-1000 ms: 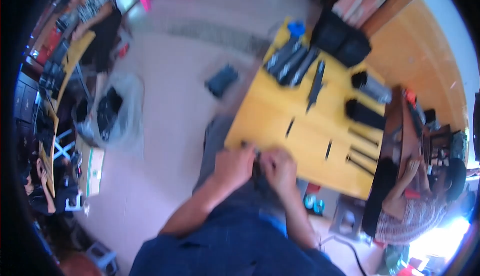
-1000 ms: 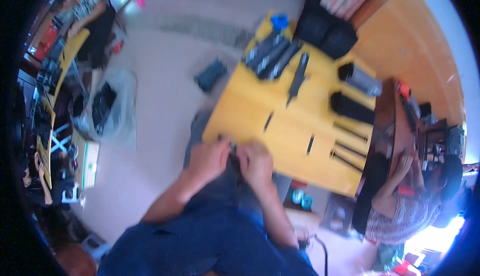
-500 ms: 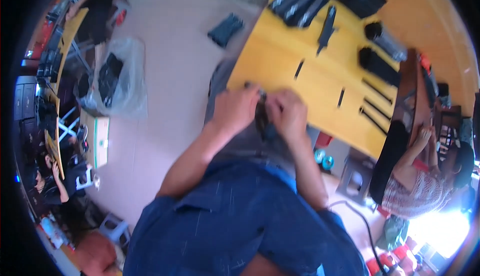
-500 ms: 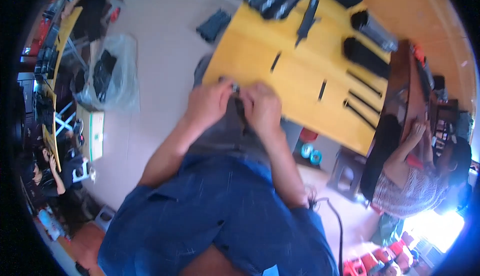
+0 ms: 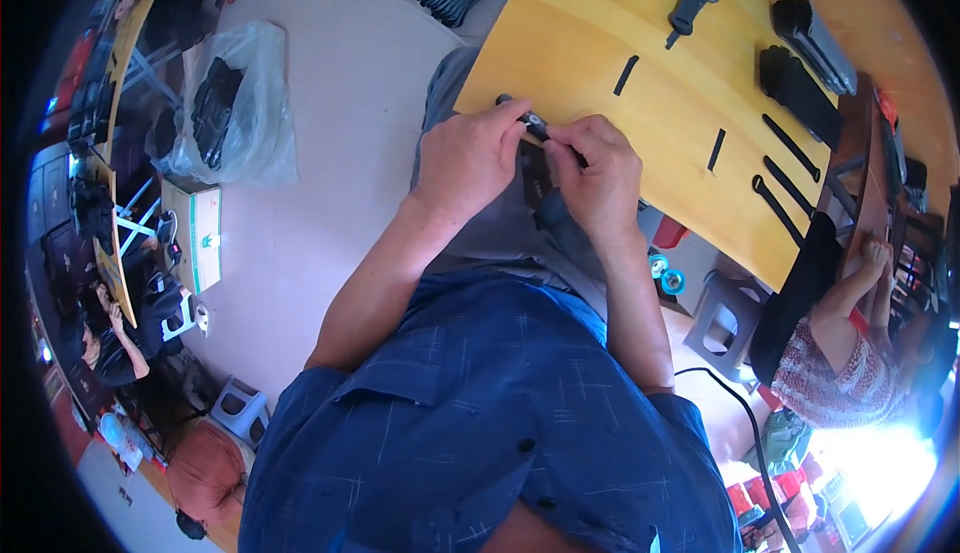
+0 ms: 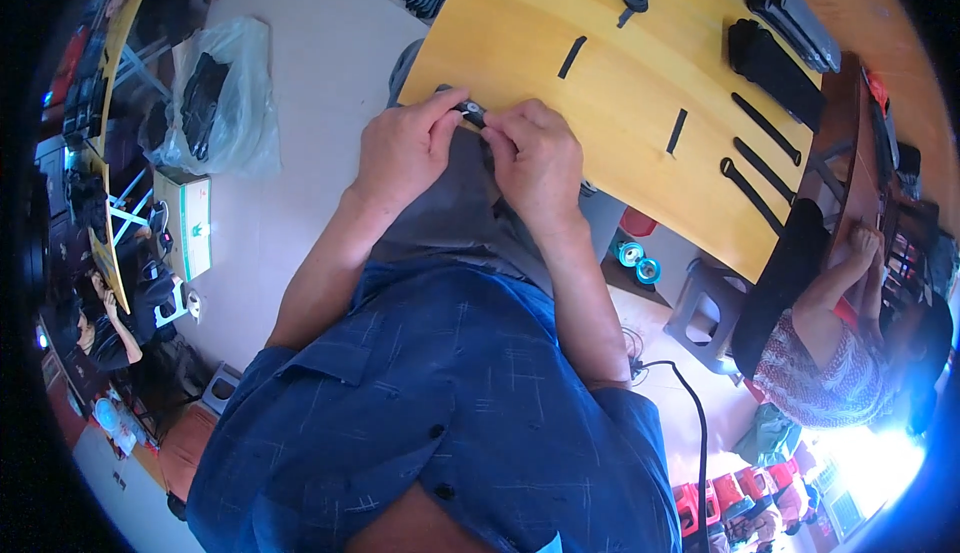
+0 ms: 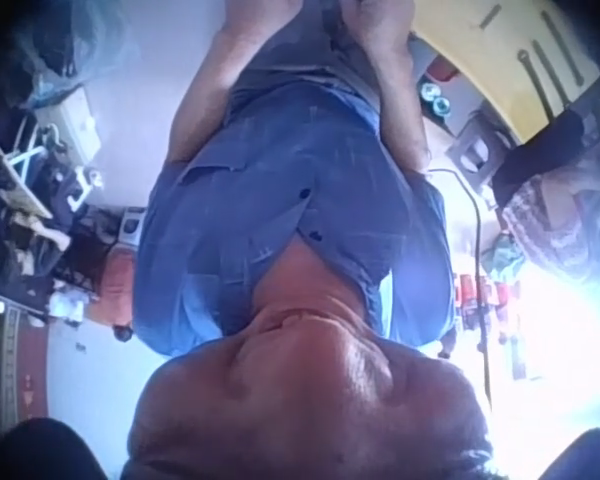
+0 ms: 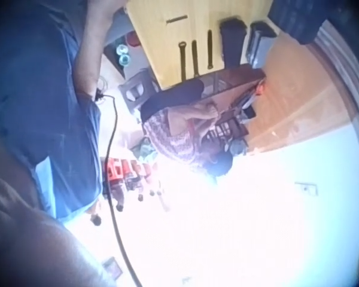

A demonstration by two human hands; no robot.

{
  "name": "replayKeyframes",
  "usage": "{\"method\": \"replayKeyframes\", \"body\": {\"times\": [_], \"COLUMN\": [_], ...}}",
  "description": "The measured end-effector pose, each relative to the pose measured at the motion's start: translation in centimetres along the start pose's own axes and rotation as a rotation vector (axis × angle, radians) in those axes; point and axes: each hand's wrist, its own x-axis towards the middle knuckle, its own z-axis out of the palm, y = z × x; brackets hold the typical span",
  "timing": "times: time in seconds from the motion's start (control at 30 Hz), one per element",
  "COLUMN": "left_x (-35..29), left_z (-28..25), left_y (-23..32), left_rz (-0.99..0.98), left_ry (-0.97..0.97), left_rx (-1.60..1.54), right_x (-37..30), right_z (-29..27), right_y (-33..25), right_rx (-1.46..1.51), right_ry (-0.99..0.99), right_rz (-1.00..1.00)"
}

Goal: Assembling and measuring black textile straps with plastic buckles at a workshop table.

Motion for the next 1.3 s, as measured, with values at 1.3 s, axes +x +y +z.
{"method": "replayKeyframes", "body": {"times": [1.3], "left_x": [2.0], "left_z": [-1.3], "left_y": [-4.3], "left_rz": [0.070], "left_ry": [-0.026], "left_rx": [-0.128], "right_x": [0.8], "right_z": [-0.3], "right_y": [0.2], "right_rx": [-0.018], "right_ry": [-0.063], "right_rz": [-0.020]}}
